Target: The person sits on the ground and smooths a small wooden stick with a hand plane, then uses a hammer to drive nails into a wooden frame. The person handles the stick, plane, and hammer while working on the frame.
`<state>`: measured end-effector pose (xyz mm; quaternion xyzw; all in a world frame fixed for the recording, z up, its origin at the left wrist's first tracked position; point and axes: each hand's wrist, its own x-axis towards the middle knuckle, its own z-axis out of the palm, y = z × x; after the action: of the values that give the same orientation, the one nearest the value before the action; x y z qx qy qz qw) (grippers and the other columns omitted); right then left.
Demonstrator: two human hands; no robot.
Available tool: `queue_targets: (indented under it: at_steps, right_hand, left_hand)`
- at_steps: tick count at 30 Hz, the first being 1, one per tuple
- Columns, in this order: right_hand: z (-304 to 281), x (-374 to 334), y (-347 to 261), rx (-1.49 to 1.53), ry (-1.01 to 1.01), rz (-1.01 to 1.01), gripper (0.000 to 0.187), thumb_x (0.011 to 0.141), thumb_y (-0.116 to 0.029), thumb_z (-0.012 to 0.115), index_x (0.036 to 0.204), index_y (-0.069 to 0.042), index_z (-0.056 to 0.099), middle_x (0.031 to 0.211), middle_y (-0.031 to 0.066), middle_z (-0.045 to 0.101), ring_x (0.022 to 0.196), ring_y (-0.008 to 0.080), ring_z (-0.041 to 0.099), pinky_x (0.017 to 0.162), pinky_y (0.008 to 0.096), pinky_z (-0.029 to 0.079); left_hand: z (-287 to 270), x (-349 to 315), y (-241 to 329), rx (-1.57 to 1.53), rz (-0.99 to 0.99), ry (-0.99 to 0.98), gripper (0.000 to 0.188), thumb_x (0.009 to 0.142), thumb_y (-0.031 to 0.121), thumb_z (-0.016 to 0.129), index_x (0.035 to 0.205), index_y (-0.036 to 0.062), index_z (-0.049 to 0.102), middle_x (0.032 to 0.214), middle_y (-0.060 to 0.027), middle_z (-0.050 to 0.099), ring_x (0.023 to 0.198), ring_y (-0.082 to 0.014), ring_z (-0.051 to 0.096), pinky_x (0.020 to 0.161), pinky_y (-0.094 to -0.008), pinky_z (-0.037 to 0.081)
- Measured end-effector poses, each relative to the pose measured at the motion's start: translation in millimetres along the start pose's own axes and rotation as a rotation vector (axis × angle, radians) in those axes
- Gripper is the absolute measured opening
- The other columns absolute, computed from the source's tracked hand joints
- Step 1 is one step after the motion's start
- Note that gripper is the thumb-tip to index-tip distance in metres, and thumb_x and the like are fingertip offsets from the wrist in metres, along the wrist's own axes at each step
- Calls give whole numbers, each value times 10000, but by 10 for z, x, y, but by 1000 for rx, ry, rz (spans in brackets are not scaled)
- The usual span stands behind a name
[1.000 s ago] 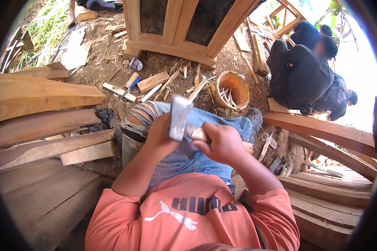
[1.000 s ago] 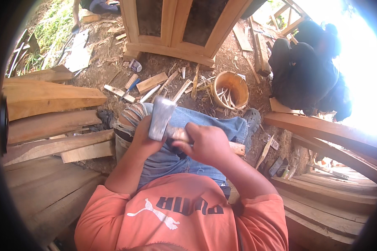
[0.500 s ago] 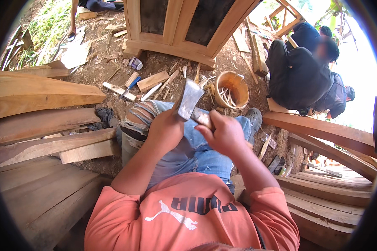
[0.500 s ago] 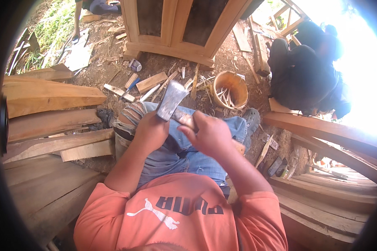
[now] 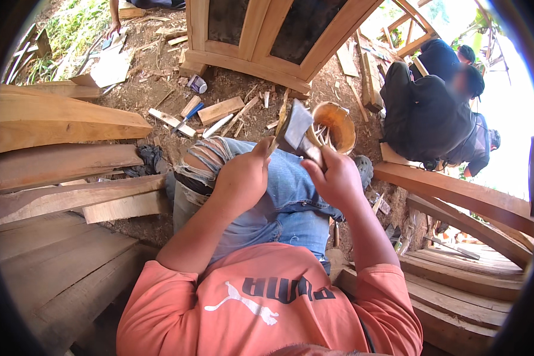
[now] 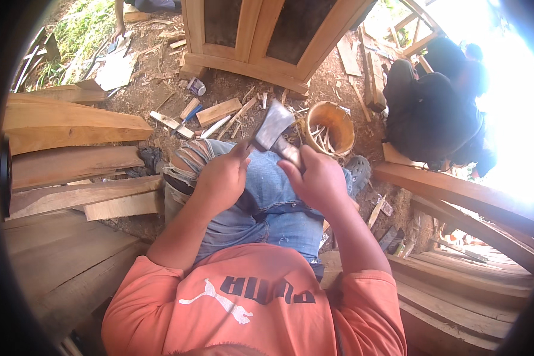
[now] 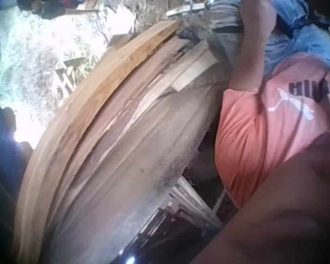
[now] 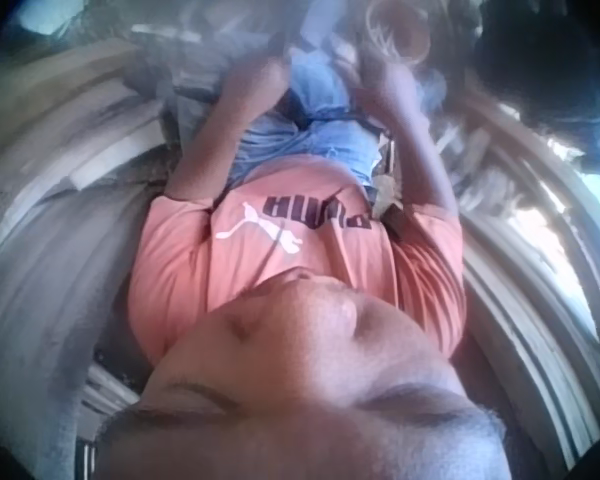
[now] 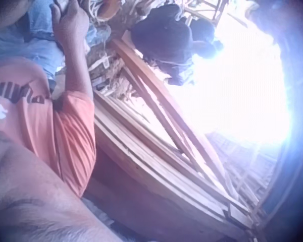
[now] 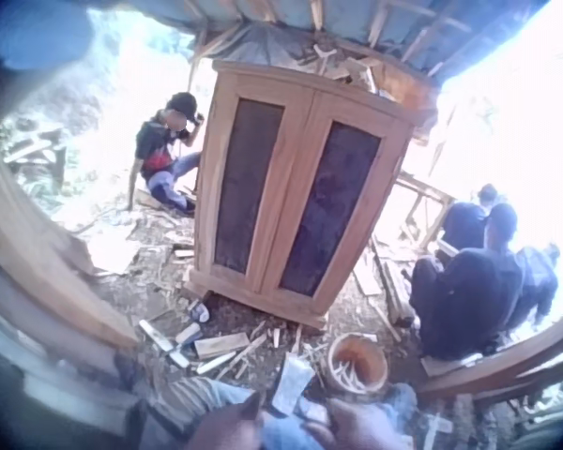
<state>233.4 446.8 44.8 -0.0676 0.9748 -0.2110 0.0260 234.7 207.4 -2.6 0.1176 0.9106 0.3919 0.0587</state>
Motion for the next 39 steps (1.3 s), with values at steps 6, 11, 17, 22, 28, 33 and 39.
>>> queue_targets:
  at_steps: [6, 11, 17, 22, 28, 33, 39]
  right_hand:
    - [119, -210, -124, -9, -118, -194, 513, 955, -538, 796, 910, -62, 608, 750, 206, 671, 760, 473, 688, 686, 553, 525]
    - [161, -214, -191, -5, -98, -158, 526, 980, -543, 770, 903, -51, 602, 732, 195, 668, 754, 469, 693, 691, 548, 531]
    - [197, -15, -41, 51, 51, -22, 532, 950, -525, 808, 880, -48, 584, 739, 203, 660, 753, 476, 684, 692, 565, 523]
    - [138, -261, -231, 28, -98, -139, 487, 966, -472, 801, 886, -33, 606, 745, 215, 666, 760, 483, 679, 696, 560, 515]
    - [130, -204, -158, 119, -100, -77, 496, 951, -498, 802, 903, -41, 616, 757, 230, 667, 779, 488, 684, 690, 558, 511]
    - [173, -102, -68, 93, -69, -88, 481, 954, -484, 799, 921, -43, 609, 771, 231, 660, 765, 506, 663, 688, 575, 494]
    - [183, -310, -169, 65, -202, -174, 507, 941, -509, 807, 911, -50, 592, 762, 225, 658, 766, 499, 666, 705, 571, 502]
  left_hand:
    - [16, 10, -91, -52, 162, 82, 441, 1029, 137, 623, 1457, 85, 528, 914, -263, 758, 882, -490, 742, 749, -603, 571]
    - [109, 3, -130, -21, 107, 106, 429, 1004, 133, 616, 1428, 107, 555, 942, -243, 764, 920, -488, 740, 775, -598, 577]
    - [75, 12, -59, 19, 34, 26, 493, 1010, 130, 623, 1495, 120, 531, 911, -229, 764, 881, -487, 738, 731, -574, 582]
    - [66, 0, -144, -101, 248, 126, 427, 1048, 144, 596, 1461, 53, 537, 886, -264, 752, 856, -472, 750, 728, -592, 579]
    - [76, 31, -93, -26, 67, 61, 403, 1021, 193, 636, 1404, 81, 574, 927, -237, 769, 921, -480, 748, 794, -583, 580]
    - [70, 35, -94, -24, 14, 27, 402, 992, 218, 673, 1360, 69, 618, 949, -248, 766, 945, -482, 744, 799, -564, 590]
    - [79, -50, -182, -114, 127, 67, 371, 981, 160, 647, 1343, 80, 622, 948, -231, 766, 951, -491, 738, 817, -585, 581]
